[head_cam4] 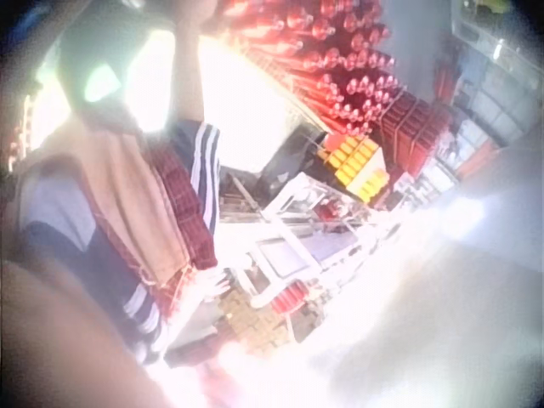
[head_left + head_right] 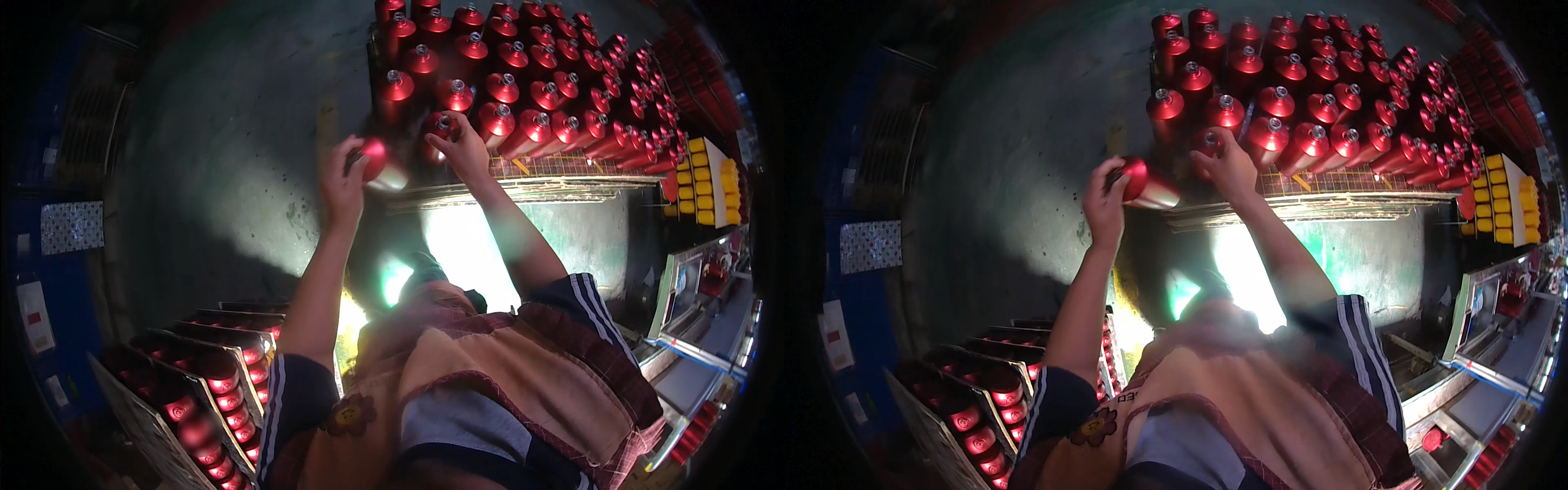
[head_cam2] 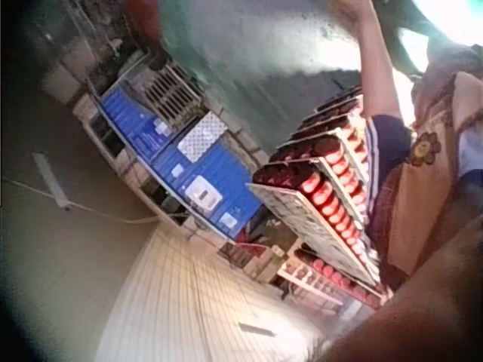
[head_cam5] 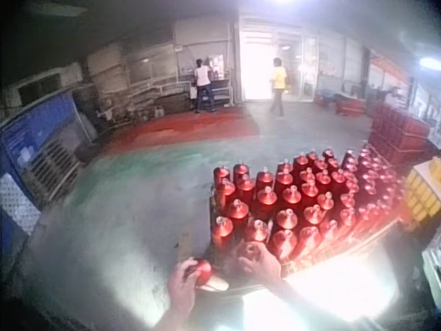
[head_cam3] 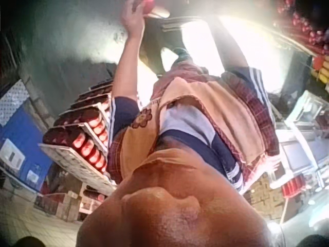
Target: The person repeatedly picks up red cylindrical containers from a rack and places them onto a metal tray, then carries the tray to a table and arranges the containers in rows. The person returns to the rack to repeat the process.
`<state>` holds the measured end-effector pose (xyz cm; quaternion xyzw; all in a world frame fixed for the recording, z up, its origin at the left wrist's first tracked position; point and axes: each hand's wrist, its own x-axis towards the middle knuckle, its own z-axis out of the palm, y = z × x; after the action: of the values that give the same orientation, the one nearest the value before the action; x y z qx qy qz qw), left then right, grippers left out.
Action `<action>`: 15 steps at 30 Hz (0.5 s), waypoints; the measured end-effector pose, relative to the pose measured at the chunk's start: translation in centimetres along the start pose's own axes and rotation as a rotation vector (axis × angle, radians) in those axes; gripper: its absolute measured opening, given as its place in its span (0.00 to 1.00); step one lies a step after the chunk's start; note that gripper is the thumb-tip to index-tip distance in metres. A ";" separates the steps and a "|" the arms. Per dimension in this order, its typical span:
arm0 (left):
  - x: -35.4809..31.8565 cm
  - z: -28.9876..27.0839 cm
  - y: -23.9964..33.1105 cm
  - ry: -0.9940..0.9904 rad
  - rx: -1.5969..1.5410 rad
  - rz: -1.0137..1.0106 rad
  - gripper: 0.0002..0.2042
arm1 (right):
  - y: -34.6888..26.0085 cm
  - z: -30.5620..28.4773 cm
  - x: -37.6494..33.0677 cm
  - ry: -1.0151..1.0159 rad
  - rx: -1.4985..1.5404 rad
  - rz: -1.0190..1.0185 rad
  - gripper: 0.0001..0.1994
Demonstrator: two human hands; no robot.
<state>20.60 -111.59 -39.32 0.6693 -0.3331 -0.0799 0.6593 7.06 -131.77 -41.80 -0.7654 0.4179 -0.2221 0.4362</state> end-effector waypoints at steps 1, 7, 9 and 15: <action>0.9 1.2 -0.9 0.000 0.042 0.023 0.13 | 0.5 -0.1 0.8 -0.026 -0.005 -0.021 0.23; 4.1 6.5 -3.6 -0.067 0.225 0.035 0.13 | 1.4 -1.0 0.5 -0.033 -0.055 -0.035 0.17; 4.4 7.5 -4.1 -0.111 0.250 -0.004 0.13 | 1.7 -1.6 -0.3 -0.021 -0.022 -0.082 0.16; 3.8 9.3 -5.6 -0.176 0.214 0.039 0.17 | 6.2 -2.1 0.0 -0.029 -0.031 -0.174 0.19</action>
<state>20.33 -121.92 -44.43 0.7196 -0.4094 -0.0897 0.5537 2.83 -134.51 -45.97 -0.8086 0.3467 -0.2416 0.4093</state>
